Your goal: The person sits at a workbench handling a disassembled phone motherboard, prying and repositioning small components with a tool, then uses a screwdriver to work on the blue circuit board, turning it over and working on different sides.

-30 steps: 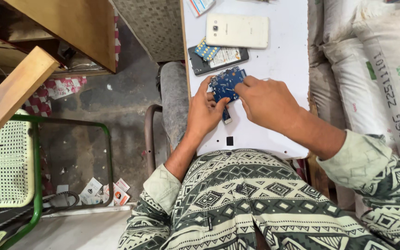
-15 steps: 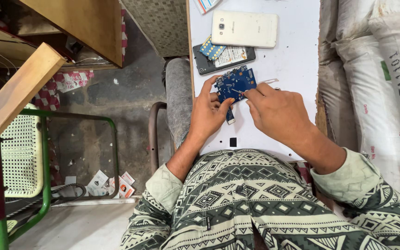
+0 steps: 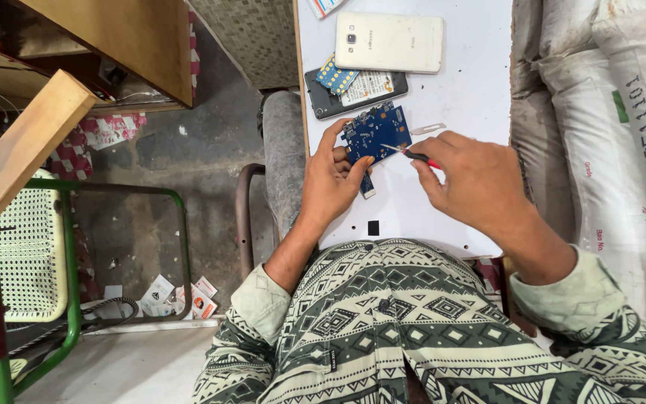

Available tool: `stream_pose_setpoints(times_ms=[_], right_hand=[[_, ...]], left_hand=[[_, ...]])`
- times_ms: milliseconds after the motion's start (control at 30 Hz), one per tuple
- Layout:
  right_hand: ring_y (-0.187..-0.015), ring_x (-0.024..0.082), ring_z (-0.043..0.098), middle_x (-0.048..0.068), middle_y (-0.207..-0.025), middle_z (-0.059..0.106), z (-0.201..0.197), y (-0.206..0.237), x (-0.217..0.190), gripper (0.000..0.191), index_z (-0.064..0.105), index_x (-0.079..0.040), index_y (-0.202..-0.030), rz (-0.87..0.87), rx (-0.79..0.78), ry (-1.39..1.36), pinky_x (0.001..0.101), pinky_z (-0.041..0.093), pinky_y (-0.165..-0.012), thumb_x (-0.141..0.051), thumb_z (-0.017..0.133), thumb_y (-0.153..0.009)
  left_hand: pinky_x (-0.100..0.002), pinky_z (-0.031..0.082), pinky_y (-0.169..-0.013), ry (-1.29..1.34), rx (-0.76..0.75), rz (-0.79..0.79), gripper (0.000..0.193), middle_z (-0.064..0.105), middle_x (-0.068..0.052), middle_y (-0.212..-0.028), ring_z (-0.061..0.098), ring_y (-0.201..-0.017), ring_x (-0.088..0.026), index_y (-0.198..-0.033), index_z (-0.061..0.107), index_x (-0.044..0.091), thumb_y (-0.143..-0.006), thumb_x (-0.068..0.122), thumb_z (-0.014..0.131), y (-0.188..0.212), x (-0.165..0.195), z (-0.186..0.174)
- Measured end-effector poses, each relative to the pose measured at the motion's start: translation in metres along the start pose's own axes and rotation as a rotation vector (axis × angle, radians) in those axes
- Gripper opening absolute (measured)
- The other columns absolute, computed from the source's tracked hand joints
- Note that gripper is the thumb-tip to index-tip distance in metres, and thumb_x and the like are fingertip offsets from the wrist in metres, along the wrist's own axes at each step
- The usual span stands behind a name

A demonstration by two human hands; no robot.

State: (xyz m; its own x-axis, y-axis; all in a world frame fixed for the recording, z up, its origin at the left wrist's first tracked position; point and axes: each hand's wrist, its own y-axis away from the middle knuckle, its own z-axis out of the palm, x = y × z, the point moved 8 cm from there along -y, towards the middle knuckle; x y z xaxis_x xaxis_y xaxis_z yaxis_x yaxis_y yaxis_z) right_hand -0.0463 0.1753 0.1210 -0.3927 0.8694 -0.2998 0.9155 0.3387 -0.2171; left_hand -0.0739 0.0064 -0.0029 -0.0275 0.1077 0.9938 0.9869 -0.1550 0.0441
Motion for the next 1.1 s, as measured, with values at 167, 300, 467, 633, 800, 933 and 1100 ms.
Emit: stream_pose_setpoints(times_ms=[167, 300, 467, 633, 800, 933, 1100], right_hand=[[-0.066, 0.026, 0.067, 0.004, -0.087, 0.071, 0.014, 0.002, 0.003, 0.014, 0.076, -0.015, -0.104, 0.018, 0.033, -0.068, 0.0385, 0.052, -0.056, -0.024, 0.074, -0.094], [-0.066, 0.026, 0.068, 0.004, -0.086, 0.071, 0.020, 0.001, 0.002, 0.015, 0.076, -0.014, -0.104, 0.018, 0.027, -0.066, 0.0382, 0.052, -0.056, -0.023, 0.075, -0.093], [-0.067, 0.026, 0.068, 0.004, -0.087, 0.071, 0.019, -0.001, 0.001, 0.017, 0.075, -0.013, -0.106, 0.023, 0.024, -0.066, 0.0382, 0.051, -0.055, -0.022, 0.074, -0.092], [-0.069, 0.027, 0.069, 0.004, -0.089, 0.071, 0.018, 0.000, -0.003, 0.015, 0.075, -0.014, -0.106, -0.003, 0.010, -0.017, 0.0388, 0.053, -0.057, -0.021, 0.073, -0.092], [-0.072, 0.027, 0.069, 0.007, -0.090, 0.069, 0.018, 0.012, -0.006, 0.015, 0.074, -0.010, -0.108, 0.009, 0.052, -0.080, 0.0385, 0.053, -0.059, -0.016, 0.073, -0.093], [-0.072, 0.023, 0.067, 0.010, -0.093, 0.069, 0.014, 0.024, 0.007, 0.016, 0.071, -0.005, -0.111, 0.053, 0.200, -0.329, 0.0343, 0.052, -0.062, -0.009, 0.073, -0.095], [-0.064, 0.013, 0.058, 0.010, -0.087, 0.068, 0.038, 0.043, 0.023, 0.019, 0.070, 0.001, -0.114, 0.169, 0.276, -0.550, 0.0281, 0.046, -0.058, -0.007, 0.071, -0.097]], left_hand=[[-0.022, 0.056, -0.060, -0.003, 0.003, -0.011, 0.067, 0.078, -0.014, -0.091, 0.077, -0.079, -0.011, -0.151, 0.039, 0.002, -0.092, -0.001, 0.072, 0.000, 0.001, 0.000], [-0.022, 0.057, -0.061, 0.006, -0.001, 0.006, 0.066, 0.078, -0.014, -0.093, 0.077, -0.079, -0.012, -0.150, 0.038, 0.002, -0.093, -0.001, 0.071, 0.000, 0.001, 0.001], [-0.022, 0.058, -0.062, -0.029, -0.013, 0.004, 0.067, 0.079, -0.013, -0.093, 0.078, -0.080, -0.011, -0.151, 0.038, 0.002, -0.094, 0.001, 0.072, -0.001, 0.000, 0.002], [-0.022, 0.057, -0.060, -0.046, -0.015, 0.024, 0.067, 0.078, -0.012, -0.089, 0.077, -0.078, -0.010, -0.151, 0.041, 0.004, -0.093, 0.004, 0.074, 0.001, 0.008, 0.002], [-0.026, 0.058, -0.064, -0.255, 0.034, 0.254, 0.059, 0.075, -0.011, -0.085, 0.075, -0.073, -0.014, -0.148, 0.050, 0.009, -0.095, 0.008, 0.077, 0.012, 0.037, -0.001], [-0.033, 0.056, -0.064, -0.566, 0.073, 0.448, 0.052, 0.074, -0.010, -0.089, 0.074, -0.074, -0.025, -0.142, 0.060, 0.012, -0.093, 0.011, 0.077, 0.022, 0.064, 0.004], [-0.037, 0.058, -0.076, -0.819, 0.150, 0.766, 0.041, 0.073, -0.008, -0.103, 0.073, -0.092, -0.023, -0.135, 0.065, 0.008, -0.095, 0.002, 0.072, 0.044, 0.097, 0.009]])
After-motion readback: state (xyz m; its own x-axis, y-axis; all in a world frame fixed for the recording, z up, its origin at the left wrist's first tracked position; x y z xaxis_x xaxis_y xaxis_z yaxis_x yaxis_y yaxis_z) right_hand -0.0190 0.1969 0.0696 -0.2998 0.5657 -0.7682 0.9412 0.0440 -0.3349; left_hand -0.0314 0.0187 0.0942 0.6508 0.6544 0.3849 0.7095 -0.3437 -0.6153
